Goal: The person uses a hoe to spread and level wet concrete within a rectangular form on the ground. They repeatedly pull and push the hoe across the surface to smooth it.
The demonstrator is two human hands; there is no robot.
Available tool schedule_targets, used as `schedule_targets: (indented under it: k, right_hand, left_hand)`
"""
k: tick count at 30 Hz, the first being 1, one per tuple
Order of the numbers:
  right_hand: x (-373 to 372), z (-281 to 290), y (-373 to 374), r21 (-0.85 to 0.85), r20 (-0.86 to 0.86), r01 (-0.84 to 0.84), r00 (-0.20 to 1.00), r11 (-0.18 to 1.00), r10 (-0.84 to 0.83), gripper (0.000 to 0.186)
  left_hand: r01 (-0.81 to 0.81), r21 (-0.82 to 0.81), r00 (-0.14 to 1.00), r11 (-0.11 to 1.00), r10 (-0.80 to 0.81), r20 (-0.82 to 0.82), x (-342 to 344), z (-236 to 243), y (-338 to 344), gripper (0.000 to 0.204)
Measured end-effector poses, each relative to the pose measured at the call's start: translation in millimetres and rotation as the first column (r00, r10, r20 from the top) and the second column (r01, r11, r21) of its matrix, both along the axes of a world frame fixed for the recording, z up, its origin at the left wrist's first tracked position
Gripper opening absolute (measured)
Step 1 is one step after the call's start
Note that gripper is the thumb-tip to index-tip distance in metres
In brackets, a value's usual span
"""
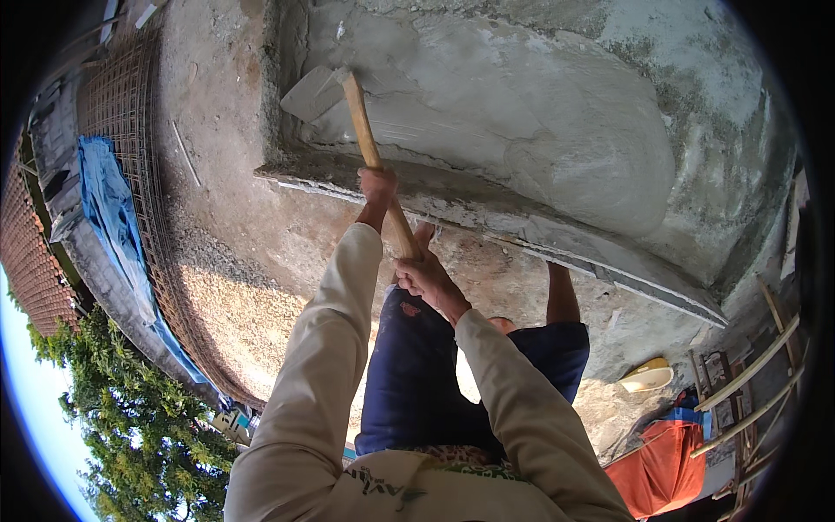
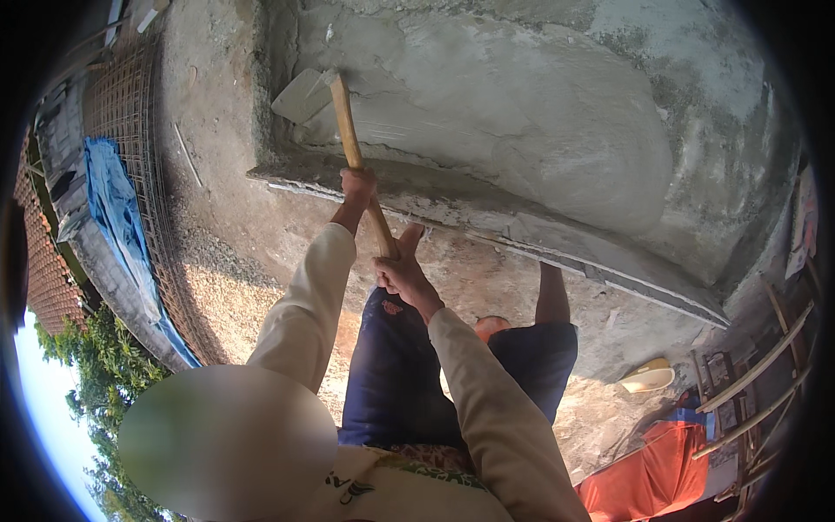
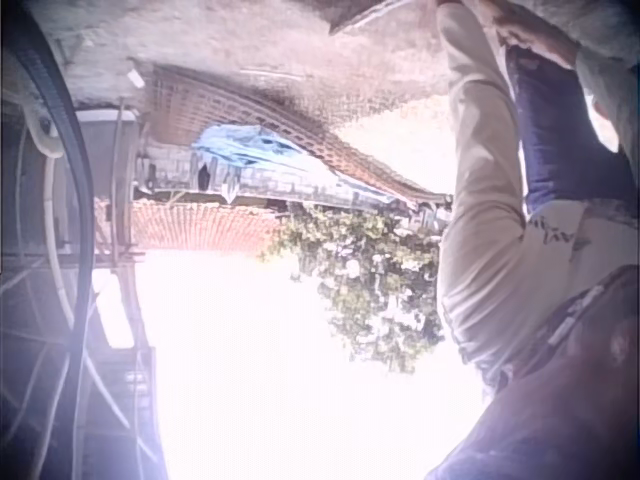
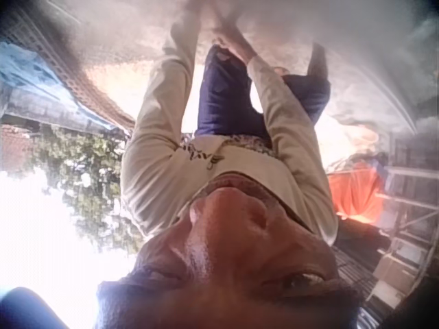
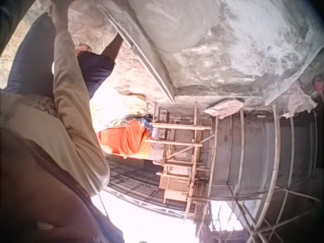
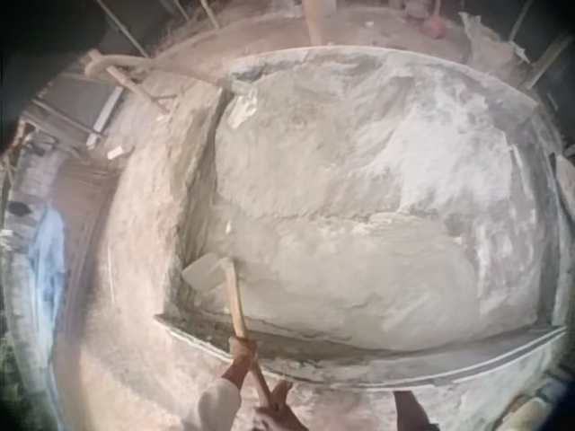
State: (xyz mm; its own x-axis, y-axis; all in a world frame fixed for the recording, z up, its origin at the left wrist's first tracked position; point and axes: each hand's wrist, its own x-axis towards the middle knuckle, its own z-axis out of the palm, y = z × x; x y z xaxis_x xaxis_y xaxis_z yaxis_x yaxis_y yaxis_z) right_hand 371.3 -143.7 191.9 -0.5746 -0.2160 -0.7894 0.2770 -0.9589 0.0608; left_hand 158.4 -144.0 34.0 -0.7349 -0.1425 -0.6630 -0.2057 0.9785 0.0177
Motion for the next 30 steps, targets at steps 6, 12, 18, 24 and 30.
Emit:
schedule_targets:
  k: [6,12,18,24,30]
  right_hand:
    - [23.2,-3.4,29.7,0.321,0.037,-0.314,0.947,0.894,0.319,0.058]
    - [97.0,26.6,163.3,0.464,0.036,-0.352,0.925,0.813,0.379,0.096]
    - [207.5,66.2,286.9,0.519,0.182,-0.568,0.804,0.639,0.566,0.093]
    - [323.6,116.1,366.6,0.514,0.322,-0.687,0.709,0.513,0.627,0.089]
    - [505.7,169.1,358.1,0.424,0.368,-0.563,0.823,0.709,0.433,0.091]
  left_hand:
    - [-0.387,0.264,0.92,0.883,0.35,0.178,6.5,-14.1,-16.0,0.019]
    - [-0.648,0.267,0.757,0.713,0.567,0.325,90.7,0.8,80.8,0.021]
    - [-0.812,0.16,0.566,0.561,0.691,0.449,218.8,18.2,190.7,0.042]
    - [-0.851,0.091,0.47,0.518,0.671,0.574,354.1,40.0,259.9,0.035]
    - [-0.814,0.046,0.393,0.579,0.492,0.777,541.4,87.3,281.6,0.028]
